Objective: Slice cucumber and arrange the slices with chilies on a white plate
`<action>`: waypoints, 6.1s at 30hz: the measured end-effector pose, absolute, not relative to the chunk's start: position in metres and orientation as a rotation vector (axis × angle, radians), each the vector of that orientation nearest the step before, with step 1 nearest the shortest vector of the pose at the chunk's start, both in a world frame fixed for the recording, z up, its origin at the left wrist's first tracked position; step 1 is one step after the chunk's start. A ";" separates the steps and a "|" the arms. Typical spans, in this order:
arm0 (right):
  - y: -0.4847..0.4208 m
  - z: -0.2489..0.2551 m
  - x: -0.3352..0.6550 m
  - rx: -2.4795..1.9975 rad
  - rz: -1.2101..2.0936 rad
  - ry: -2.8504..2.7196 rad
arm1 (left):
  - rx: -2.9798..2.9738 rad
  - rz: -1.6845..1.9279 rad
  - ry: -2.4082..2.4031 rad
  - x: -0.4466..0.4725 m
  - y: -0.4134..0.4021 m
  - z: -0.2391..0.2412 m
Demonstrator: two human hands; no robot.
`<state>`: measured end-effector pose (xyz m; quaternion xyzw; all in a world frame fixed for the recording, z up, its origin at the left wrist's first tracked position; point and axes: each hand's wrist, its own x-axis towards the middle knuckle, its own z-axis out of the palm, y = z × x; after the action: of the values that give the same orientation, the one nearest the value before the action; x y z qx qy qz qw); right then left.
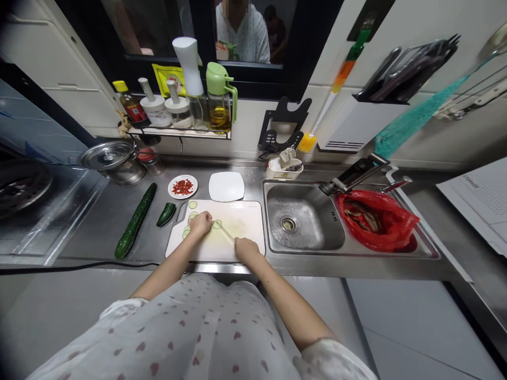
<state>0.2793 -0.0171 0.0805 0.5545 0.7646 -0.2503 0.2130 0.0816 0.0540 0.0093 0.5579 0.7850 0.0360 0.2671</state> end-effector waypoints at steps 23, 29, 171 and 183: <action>-0.010 0.081 0.276 1.543 -0.700 2.108 | 1.469 0.108 2.105 0.080 0.060 0.013; -0.007 0.083 0.274 1.539 -0.704 2.097 | 1.473 0.101 2.101 0.080 0.061 0.013; -0.020 0.054 0.303 1.984 -0.699 1.980 | 2.067 0.146 1.719 0.072 0.048 0.028; -0.050 0.070 0.292 1.674 -0.598 2.183 | 1.758 0.059 1.984 0.070 0.045 0.011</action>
<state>0.2924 -0.0503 0.0696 0.5869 0.7650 -0.2097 0.1625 0.0703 0.0446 0.0108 0.6433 0.7258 0.0215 0.2427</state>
